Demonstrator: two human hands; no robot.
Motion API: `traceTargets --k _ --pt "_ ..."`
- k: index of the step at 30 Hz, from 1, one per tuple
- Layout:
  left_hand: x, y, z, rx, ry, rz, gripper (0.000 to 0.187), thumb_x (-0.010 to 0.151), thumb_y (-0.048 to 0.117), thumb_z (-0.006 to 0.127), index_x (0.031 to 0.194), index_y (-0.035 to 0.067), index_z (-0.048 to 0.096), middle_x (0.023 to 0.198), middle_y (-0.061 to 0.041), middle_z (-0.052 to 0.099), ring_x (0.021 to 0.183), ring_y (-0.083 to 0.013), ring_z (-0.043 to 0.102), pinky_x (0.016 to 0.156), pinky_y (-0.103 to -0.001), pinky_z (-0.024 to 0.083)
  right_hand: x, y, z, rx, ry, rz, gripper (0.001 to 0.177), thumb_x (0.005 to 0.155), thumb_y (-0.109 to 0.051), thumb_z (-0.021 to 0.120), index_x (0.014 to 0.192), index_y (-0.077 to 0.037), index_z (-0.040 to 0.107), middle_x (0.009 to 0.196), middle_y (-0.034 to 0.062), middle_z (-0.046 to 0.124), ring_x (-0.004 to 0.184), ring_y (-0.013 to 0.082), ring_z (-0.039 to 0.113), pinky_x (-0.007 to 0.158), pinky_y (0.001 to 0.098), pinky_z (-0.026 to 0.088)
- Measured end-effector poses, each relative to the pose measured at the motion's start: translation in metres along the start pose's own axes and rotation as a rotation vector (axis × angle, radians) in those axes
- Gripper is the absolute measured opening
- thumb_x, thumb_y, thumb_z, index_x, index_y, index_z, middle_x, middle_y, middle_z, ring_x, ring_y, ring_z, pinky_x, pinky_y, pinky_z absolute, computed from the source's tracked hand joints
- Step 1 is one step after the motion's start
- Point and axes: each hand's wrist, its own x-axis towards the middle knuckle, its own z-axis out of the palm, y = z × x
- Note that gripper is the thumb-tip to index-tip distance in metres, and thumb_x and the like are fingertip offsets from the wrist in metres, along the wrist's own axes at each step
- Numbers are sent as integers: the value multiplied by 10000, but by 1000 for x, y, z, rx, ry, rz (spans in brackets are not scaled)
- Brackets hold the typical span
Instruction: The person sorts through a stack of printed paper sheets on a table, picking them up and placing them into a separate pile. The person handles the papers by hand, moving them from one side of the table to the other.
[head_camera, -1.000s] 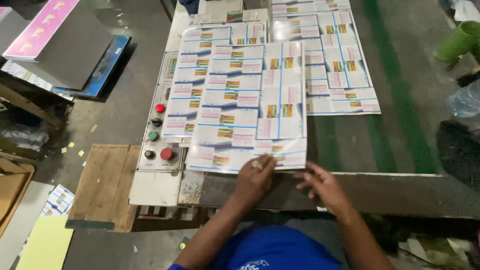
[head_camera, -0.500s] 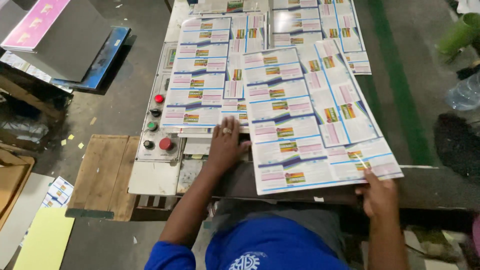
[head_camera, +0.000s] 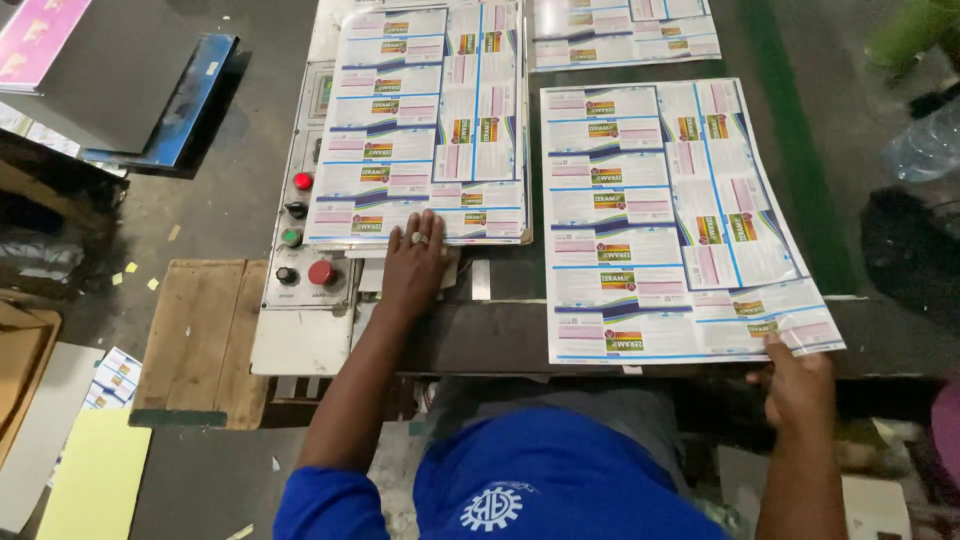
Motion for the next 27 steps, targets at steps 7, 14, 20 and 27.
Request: traceTargets --k 7,14,20,27 --pt "11 3 -36 -47 -91 39 583 885 395 648 1275 -34 588 1341 -240 623 1267 -393 576 1039 -551 413 68 -18 63 -19 -146 -21 286 1008 -172 648 1269 -63 604 1048 54 698 785 163 658 501 307 502" --pt "20 -10 -37 -43 -18 140 139 920 111 590 1040 49 624 949 -151 724 908 -316 714 914 -453 521 129 -52 115 -25 -249 3 296 1059 -239 605 1287 -51 582 1059 68 701 806 184 687 525 297 499" --pt "36 11 -81 -163 218 35 74 938 78 639 890 74 584 744 -112 676 684 -321 671 651 -439 521 63 -63 122 -59 -241 42 457 1059 -242 553 1467 -59 456 1145 143 730 864 213 714 570 298 503" --pt "16 129 -113 -551 179 287 390 759 169 730 1107 11 653 1093 -172 698 933 -353 679 823 -458 553 -54 -54 174 -89 -675 94 570 983 -238 603 1509 -46 496 1164 145 766 862 224 725 573 306 553"
